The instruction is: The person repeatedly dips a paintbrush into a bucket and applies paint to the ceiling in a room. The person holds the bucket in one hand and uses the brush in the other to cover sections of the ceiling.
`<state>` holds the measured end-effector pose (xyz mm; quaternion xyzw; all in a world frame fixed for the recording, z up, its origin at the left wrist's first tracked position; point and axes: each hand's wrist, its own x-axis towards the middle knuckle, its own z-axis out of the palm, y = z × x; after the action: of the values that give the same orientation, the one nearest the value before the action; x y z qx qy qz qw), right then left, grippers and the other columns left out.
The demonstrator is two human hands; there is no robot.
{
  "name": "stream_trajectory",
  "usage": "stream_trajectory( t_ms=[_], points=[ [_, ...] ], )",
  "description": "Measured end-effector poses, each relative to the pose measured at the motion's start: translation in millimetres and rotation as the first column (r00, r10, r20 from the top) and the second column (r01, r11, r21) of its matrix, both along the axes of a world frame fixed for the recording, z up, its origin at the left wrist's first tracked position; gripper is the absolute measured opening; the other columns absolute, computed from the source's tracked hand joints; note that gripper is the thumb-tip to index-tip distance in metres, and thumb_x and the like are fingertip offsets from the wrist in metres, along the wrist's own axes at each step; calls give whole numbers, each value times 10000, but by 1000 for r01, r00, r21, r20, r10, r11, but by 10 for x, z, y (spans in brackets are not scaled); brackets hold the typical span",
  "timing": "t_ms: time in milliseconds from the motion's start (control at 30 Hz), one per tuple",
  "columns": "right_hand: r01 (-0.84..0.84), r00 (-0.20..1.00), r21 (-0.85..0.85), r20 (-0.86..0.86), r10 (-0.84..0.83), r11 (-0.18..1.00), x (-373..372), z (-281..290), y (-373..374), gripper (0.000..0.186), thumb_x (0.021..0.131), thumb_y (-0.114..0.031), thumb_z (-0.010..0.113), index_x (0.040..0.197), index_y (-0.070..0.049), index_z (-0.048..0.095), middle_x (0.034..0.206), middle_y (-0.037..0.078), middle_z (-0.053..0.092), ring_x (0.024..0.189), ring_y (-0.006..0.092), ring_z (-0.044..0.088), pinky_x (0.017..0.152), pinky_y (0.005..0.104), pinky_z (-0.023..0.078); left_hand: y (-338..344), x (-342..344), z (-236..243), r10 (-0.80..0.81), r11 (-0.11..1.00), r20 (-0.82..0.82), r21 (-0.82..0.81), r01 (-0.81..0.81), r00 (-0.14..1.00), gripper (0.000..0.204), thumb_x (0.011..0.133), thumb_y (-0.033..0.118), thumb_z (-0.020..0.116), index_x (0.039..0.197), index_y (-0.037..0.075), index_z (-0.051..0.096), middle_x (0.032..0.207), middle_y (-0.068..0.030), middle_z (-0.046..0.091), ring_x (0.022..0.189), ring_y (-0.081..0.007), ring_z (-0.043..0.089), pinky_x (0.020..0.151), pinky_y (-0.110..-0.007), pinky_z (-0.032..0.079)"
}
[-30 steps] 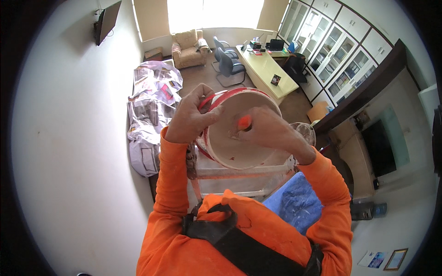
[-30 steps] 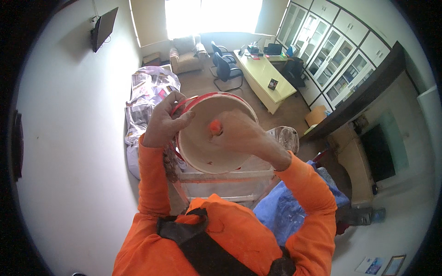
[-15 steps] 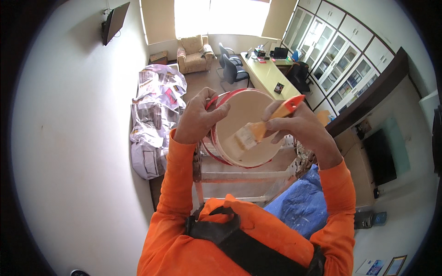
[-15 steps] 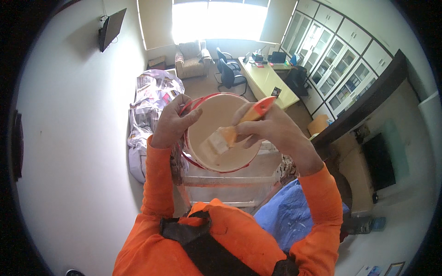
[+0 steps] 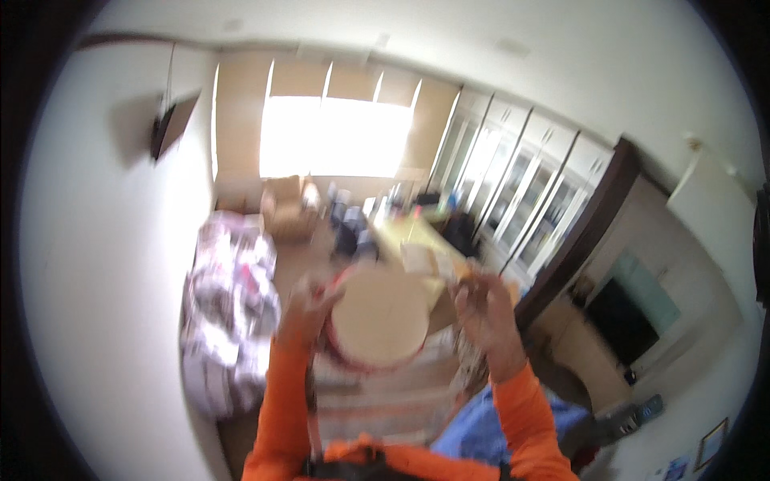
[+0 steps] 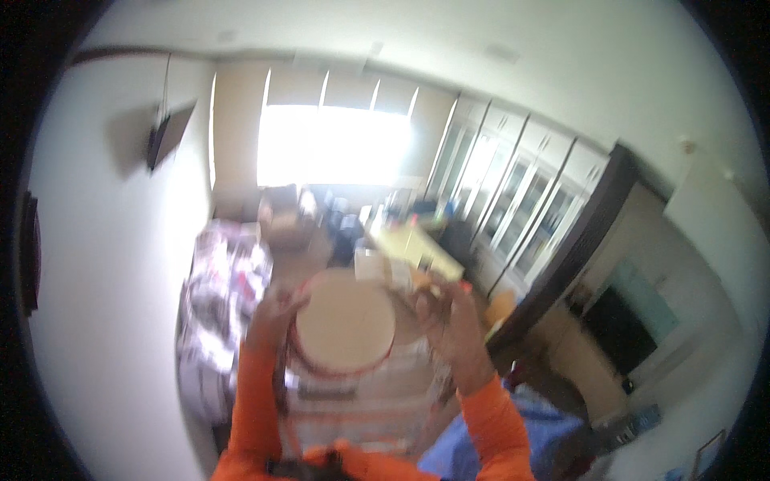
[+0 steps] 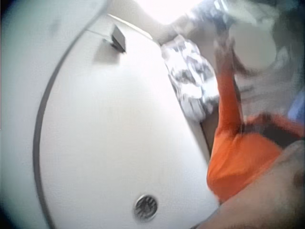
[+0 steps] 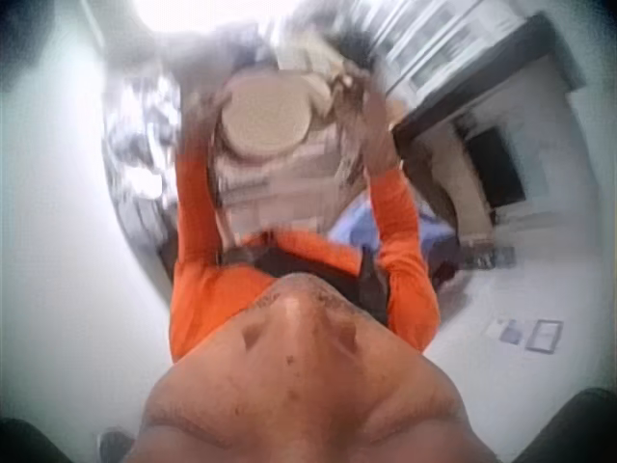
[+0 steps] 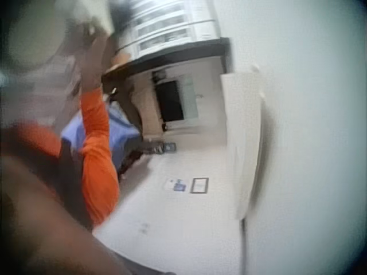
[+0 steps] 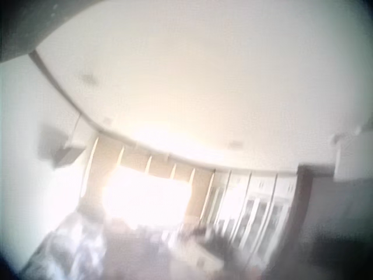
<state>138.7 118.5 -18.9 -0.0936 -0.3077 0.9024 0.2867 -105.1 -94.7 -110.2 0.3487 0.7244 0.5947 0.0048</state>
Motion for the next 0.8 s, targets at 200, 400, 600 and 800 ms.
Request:
stream_trajectory(
  t_ms=[200, 400, 600, 800],
  points=[
    [511, 747, 355, -633, -200, 783, 171, 1617, -424, 182, 983, -66, 658, 1154, -47, 600, 1112, 105, 647, 949, 231, 709, 802, 279, 658, -70, -48, -201, -215, 960, 139, 213, 183, 967, 309, 856, 244, 807, 947, -25, 684, 892, -75, 693, 794, -162, 603, 684, -353, 509],
    [819, 45, 40, -999, -6, -572, 692, 3343, -914, 141, 960, -20, 717, 1099, -7, 707, 1084, 74, 712, 981, 178, 715, 872, 302, 579, -6, 9, -80, -310, 939, 128, 197, 283, 942, 226, 905, 221, 765, 854, 13, 694, 776, 24, 607, 702, -125, 527, 624, -334, 446],
    [353, -267, -644, -765, 586, -679, 1137, 4658, -1555, 206, 895, 10, 744, 1084, -70, 748, 1164, 108, 727, 1010, 217, 699, 865, 332, 592, 15, 134, -59, -280, 941, 93, 224, 254, 955, 304, 896, 238, 776, 748, 56, 582, 730, 37, 515, 668, -116, 454, 576, -327, 414],
    [-3, -205, -566, -806, 555, -824, 581, 4932, -1300, 322, 798, -21, 795, 1083, -168, 764, 1237, 49, 694, 1112, 248, 662, 891, 349, 596, -36, 41, -14, -260, 956, 44, 150, 251, 965, 301, 873, 263, 799, 825, 23, 624, 735, 11, 567, 679, -129, 494, 573, -341, 428]
  ],
)
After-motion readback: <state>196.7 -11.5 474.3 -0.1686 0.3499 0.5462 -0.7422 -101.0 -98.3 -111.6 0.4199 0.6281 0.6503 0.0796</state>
